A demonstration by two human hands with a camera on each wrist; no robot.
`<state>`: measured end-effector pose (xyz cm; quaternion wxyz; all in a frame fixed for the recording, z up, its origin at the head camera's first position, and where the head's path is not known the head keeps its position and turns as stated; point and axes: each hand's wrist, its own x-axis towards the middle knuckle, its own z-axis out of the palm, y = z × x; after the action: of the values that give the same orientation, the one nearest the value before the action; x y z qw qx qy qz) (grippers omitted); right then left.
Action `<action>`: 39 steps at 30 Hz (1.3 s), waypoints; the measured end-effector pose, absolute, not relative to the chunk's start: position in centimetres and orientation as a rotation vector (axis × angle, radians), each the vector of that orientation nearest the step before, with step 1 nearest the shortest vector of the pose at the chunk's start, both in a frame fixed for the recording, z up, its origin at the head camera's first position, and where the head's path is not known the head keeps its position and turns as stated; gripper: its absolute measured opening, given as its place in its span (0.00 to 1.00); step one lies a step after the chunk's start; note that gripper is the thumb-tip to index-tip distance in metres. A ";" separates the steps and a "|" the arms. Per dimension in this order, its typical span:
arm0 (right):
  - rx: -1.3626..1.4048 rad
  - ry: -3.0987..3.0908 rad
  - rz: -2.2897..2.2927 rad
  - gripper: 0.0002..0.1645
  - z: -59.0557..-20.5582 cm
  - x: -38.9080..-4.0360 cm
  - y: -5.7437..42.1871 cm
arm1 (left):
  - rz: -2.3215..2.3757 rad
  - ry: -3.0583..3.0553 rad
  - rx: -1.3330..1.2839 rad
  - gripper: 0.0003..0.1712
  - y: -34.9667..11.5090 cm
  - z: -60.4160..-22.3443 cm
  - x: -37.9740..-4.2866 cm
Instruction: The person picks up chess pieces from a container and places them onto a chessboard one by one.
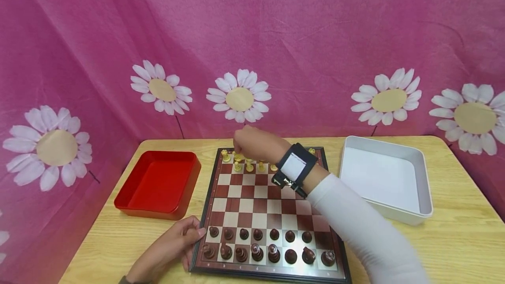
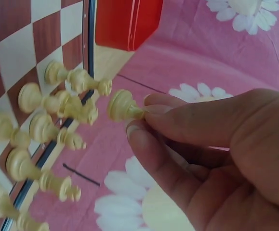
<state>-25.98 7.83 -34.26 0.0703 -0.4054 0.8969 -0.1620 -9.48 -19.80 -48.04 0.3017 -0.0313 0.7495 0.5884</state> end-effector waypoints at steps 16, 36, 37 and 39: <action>-1.241 2.633 -0.451 0.28 -36.1 -27.5 2.9 | 1.564 1.993 -0.073 0.16 -19.9 -47.9 -9.5; -1.200 2.682 -0.282 0.34 -39.1 -27.6 0.4 | 1.555 1.990 -0.098 0.17 -19.7 -48.1 -9.6; -1.196 2.689 -0.275 0.34 -39.2 -27.6 0.3 | 1.554 1.989 -0.101 0.17 -19.8 -48.1 -9.6; -1.203 2.704 -0.251 0.33 -39.2 -27.6 0.2 | 1.553 1.989 -0.104 0.16 -19.8 -48.0 -9.6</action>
<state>-27.57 0.17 -39.20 0.0856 -0.4037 0.9070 -0.0841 -9.62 -19.84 -48.05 0.3033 -0.0392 0.7504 0.5860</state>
